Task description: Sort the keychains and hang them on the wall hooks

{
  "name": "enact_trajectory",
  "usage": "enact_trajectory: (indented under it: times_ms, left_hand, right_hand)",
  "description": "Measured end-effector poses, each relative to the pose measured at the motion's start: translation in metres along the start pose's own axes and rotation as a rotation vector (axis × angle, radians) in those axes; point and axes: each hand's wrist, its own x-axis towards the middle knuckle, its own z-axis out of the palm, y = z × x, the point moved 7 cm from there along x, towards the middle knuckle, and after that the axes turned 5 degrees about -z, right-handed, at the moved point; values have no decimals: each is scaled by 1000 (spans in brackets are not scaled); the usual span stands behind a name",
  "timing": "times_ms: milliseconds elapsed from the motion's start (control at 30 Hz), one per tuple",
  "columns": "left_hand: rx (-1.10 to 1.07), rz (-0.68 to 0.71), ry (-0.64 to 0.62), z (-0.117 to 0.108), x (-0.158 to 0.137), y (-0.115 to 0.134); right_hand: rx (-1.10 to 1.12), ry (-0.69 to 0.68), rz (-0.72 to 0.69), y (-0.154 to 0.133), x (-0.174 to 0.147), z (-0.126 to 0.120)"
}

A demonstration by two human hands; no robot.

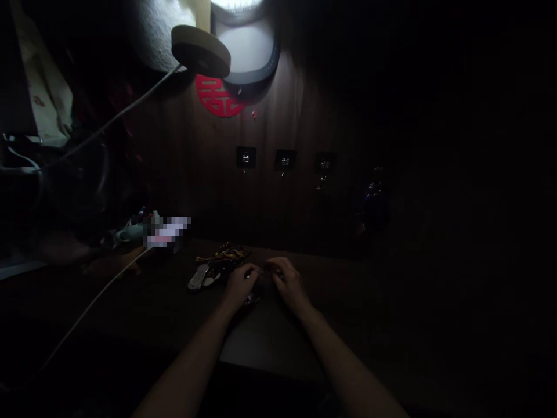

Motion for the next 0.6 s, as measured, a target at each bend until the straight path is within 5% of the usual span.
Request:
enact_trajectory:
  times_ms: [167,367,600]
  left_hand:
    - [-1,12,-17,3,2,-3]
    - [-14,30,-10,3,1,-1]
    - [-45,9,57,-2,3,-7]
  right_hand:
    - [-12,-88,-85,-8,-1,4]
    - [9,30,-105,-6,2,-6]
    - [96,189,214,17,10,-27]
